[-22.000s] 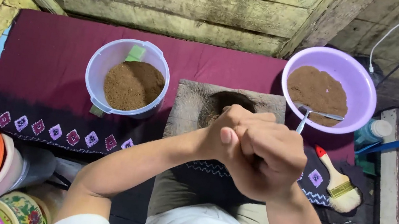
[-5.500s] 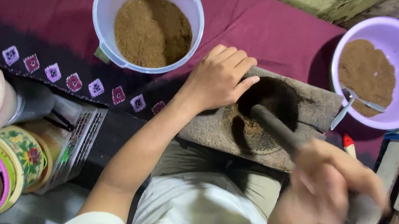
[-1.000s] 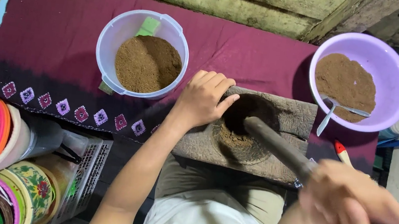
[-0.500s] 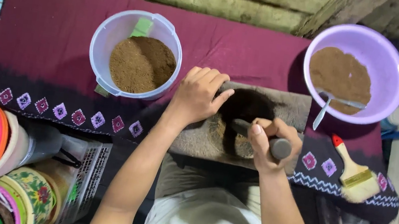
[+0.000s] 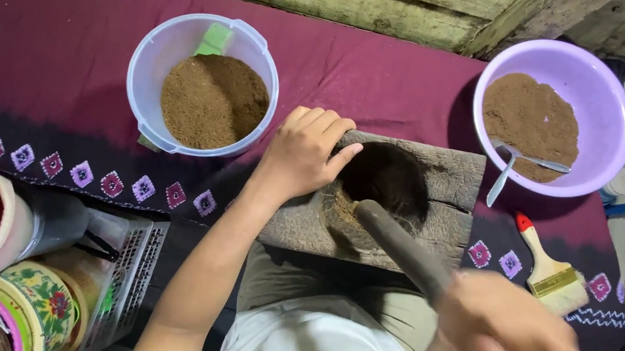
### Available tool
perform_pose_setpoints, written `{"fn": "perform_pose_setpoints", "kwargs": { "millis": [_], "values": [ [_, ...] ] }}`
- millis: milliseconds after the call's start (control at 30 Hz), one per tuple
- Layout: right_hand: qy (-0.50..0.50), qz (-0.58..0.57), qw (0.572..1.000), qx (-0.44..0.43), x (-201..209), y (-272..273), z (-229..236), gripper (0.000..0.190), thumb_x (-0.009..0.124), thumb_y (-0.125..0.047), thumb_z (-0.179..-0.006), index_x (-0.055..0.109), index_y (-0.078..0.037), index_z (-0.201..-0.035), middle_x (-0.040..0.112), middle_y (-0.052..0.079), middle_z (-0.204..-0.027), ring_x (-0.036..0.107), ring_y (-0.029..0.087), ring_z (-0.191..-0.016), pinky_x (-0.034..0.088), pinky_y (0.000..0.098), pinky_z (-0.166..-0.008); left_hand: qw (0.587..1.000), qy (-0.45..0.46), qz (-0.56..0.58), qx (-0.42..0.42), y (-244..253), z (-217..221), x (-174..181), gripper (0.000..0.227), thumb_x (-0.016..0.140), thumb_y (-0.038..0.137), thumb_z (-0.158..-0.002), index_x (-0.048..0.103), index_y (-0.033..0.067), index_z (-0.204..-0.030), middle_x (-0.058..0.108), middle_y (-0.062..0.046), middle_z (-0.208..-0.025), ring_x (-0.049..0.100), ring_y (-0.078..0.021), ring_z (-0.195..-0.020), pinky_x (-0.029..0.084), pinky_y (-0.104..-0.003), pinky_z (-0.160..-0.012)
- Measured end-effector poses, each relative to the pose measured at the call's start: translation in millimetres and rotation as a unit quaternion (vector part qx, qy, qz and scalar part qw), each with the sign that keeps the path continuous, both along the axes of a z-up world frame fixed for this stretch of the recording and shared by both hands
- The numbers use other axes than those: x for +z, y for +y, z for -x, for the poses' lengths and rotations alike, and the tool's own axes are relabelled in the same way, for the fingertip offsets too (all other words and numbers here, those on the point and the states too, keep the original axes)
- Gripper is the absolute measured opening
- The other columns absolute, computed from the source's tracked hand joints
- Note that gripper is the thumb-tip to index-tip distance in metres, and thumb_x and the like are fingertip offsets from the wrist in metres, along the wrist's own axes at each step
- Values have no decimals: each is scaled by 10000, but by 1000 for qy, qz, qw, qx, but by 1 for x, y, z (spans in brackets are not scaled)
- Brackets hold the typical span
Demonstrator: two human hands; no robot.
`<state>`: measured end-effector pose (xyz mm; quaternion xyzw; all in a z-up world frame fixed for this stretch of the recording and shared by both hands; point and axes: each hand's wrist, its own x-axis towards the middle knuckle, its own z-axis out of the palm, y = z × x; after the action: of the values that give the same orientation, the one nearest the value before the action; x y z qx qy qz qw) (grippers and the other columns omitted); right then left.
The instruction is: Pounding and mixing brown powder ingredients in a stone mortar using a pestle and a spoon.
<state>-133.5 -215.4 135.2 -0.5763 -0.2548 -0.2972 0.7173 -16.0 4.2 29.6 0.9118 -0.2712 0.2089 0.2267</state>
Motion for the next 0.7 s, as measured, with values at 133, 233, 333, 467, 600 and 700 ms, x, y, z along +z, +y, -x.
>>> {"fn": "perform_pose_setpoints", "kwargs": {
  "millis": [133,233,333,467,600,700],
  "values": [
    [16,-12,998,66,-70,22,-52,337,531,13,-848,391,-102,-564,294,-19,-413,255,102,-325,251,268,-356,999,-28,11,15,0,-1,-8,319,613,418,-1018,700,116,-1075,633,-28,-819,654,-208,-782,495,-348,-769],
    [31,-19,994,100,-90,23,-66,400,559,133,-872,419,-45,-542,314,11,-426,253,115,-370,251,255,-369,999,-32,6,18,-1,-3,-6,323,613,426,-1022,698,119,-1075,630,-25,-817,653,-204,-781,494,-347,-769],
    [29,-5,995,99,-85,24,-57,428,562,125,-886,406,-63,-535,322,18,-420,249,116,-373,257,245,-380,1000,-11,8,16,0,1,-8,328,606,426,-1023,701,117,-1082,641,-29,-825,658,-207,-792,493,-349,-776],
    [-20,-10,992,128,-76,20,-48,410,543,157,-853,416,-60,-529,361,46,-405,300,153,-355,295,275,-372,1000,-16,11,17,1,-3,-11,326,610,424,-1018,707,118,-1073,647,-34,-822,665,-216,-795,504,-357,-776],
    [19,147,988,49,-42,-8,-30,354,532,122,-864,427,-16,-556,381,61,-413,256,147,-593,347,308,-388,999,-35,18,29,-2,-2,-16,315,636,413,-995,713,117,-1069,653,-40,-820,671,-229,-797,511,-370,-769],
    [-11,86,993,83,-27,-18,-16,191,502,39,-875,503,-124,-777,361,2,-440,296,115,-508,359,277,-393,998,-44,28,28,-2,1,-19,303,661,397,-971,711,110,-1057,649,-41,-819,673,-228,-803,514,-371,-769]
  ]
}}
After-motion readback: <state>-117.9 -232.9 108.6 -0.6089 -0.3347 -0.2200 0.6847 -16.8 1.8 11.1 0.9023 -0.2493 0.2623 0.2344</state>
